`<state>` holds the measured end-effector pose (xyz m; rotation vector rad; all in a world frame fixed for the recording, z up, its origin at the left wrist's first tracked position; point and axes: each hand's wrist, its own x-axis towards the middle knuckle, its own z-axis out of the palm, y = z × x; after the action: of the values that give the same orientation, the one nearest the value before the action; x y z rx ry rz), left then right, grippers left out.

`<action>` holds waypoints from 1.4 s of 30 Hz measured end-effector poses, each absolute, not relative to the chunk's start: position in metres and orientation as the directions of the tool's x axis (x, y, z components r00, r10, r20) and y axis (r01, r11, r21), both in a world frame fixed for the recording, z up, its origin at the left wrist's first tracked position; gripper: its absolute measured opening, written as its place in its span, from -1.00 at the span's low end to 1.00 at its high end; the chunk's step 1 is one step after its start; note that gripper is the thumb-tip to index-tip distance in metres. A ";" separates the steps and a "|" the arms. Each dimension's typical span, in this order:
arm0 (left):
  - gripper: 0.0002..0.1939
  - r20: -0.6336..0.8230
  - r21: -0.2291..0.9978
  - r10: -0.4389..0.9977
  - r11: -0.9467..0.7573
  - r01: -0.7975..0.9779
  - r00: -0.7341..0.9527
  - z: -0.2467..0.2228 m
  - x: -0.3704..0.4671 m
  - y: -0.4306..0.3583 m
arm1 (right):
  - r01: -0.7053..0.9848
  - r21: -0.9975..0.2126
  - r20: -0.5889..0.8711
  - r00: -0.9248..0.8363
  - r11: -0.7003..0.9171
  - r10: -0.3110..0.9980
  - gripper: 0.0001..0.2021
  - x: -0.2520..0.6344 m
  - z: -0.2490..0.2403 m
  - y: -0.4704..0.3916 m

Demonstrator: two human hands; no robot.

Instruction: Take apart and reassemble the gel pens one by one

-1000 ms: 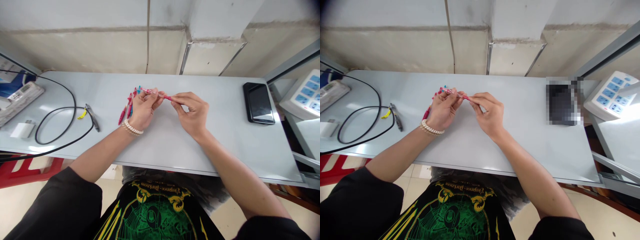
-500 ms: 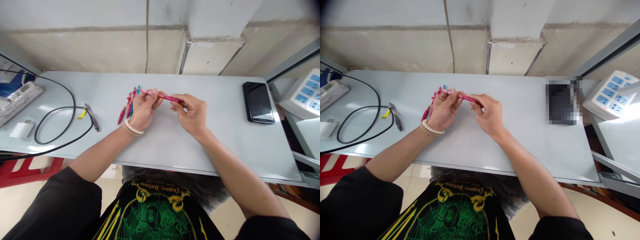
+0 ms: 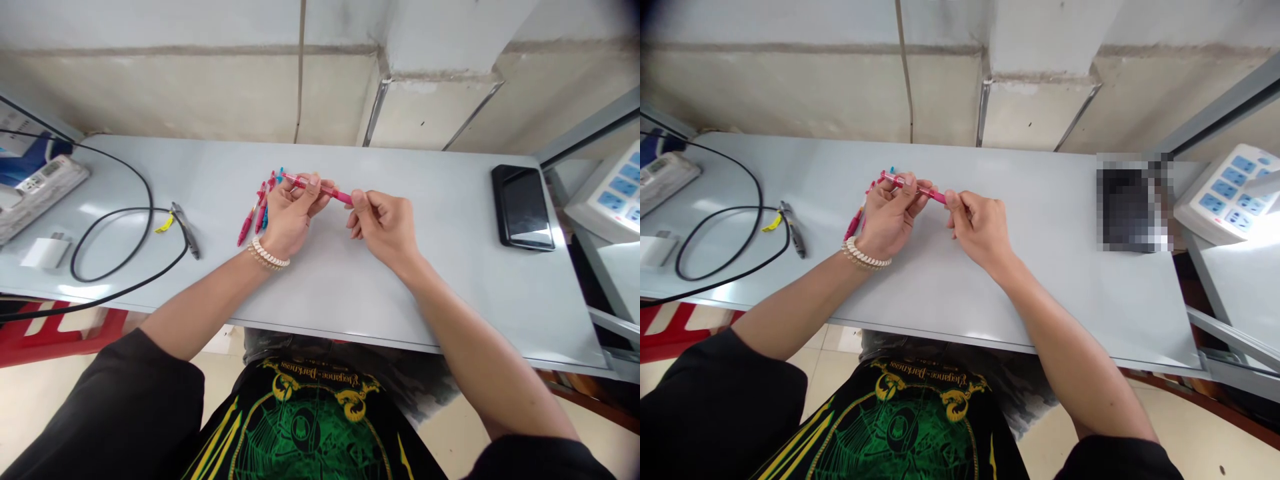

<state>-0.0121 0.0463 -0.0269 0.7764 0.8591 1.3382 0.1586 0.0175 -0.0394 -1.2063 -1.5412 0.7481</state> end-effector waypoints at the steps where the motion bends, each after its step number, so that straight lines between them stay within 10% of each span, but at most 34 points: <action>1: -0.80 -0.083 0.873 0.996 0.088 -0.480 0.031 -0.026 -0.012 0.046 | 0.312 -0.902 0.317 0.006 0.300 0.948 -0.52 0.159 -0.039 0.017; 24: -0.80 -0.112 0.866 0.994 0.104 -0.488 0.013 -0.022 -0.012 0.046 | 0.327 -0.826 0.481 -0.018 0.460 0.877 -0.84 0.161 -0.034 0.014; 42: -0.70 -0.093 0.900 0.994 0.107 -0.421 0.053 -0.022 -0.015 0.044 | 0.289 -0.905 0.318 -0.026 0.312 0.948 -0.60 0.158 -0.026 0.010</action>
<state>-0.0145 0.0436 -0.0216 0.8268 0.9087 1.2881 0.1575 0.0099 -0.0265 -1.1742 -1.5384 0.7947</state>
